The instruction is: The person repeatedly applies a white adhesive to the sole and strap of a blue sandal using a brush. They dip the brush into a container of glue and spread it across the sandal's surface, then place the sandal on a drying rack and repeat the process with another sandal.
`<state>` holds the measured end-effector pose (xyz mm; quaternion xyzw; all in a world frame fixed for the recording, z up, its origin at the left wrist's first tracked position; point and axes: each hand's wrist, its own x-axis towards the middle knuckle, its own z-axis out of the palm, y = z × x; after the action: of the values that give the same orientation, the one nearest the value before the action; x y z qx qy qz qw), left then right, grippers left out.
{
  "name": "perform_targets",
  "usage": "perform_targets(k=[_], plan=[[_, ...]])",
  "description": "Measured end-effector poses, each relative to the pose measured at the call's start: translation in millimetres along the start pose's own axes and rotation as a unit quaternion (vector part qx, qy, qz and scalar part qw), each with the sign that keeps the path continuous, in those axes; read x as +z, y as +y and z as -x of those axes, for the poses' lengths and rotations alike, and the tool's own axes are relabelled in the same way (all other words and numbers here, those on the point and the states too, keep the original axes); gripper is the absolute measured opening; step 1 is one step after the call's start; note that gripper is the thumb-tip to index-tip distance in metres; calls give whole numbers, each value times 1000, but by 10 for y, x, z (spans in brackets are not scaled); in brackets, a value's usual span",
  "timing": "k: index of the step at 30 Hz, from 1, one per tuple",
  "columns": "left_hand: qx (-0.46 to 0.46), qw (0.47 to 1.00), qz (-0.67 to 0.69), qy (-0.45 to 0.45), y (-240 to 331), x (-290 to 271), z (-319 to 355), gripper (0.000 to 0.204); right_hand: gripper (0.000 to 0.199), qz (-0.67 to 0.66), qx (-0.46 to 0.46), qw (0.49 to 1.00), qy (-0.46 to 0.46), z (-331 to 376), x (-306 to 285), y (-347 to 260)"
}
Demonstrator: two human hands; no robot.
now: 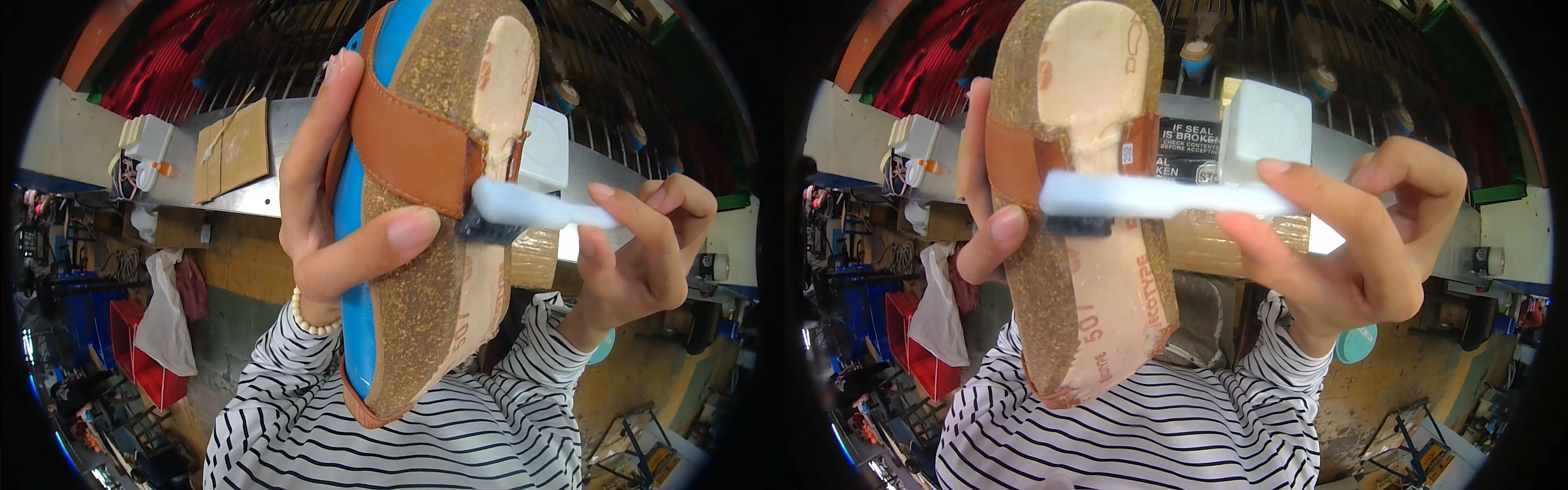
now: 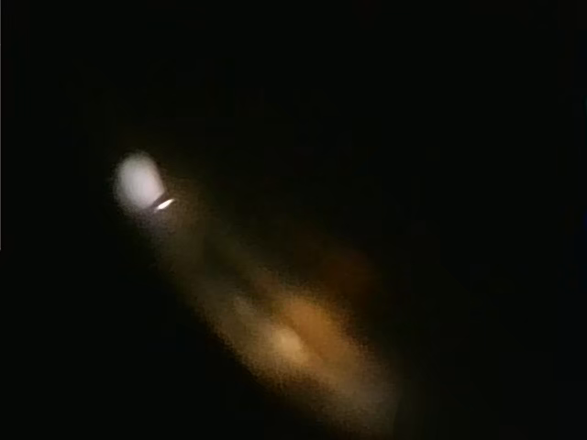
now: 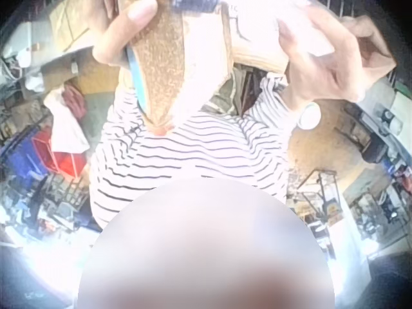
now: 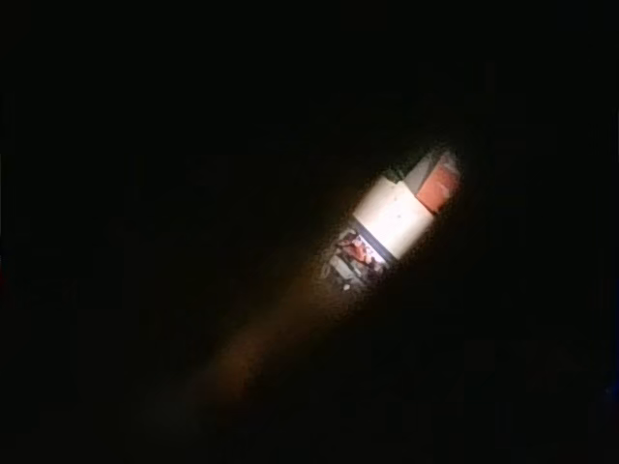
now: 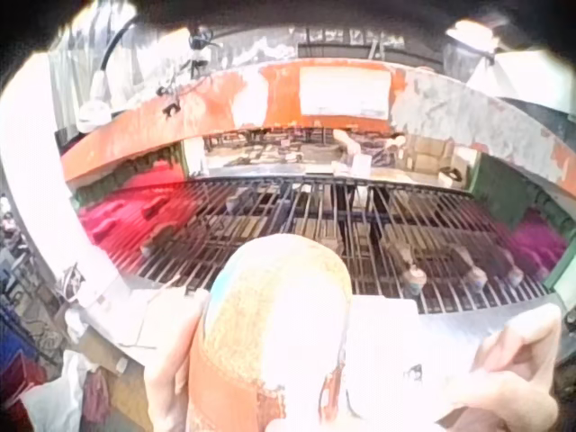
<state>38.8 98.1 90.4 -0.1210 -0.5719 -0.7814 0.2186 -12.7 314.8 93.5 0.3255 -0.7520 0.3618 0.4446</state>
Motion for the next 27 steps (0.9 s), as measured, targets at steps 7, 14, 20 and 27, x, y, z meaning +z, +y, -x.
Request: perform_targets(k=[7, 14, 20, 27], plan=[[81, 995, 19, -50, -136, -220, -62, 83, 43, -80, 17, 996, -20, 56, 36, 59], [313, 947, 9, -72, -458, -346, -204, 62, 43, -149, 41, 988, -18, 238, 76, 30], [517, 810, -279, -6, -658, -349, -408, 38, 44, -144, 55, 988, -1, 318, 117, -86], [428, 834, -349, 8, -623, -530, -253, 42, 42, -191, 37, 981, -24, 292, 130, -105]])
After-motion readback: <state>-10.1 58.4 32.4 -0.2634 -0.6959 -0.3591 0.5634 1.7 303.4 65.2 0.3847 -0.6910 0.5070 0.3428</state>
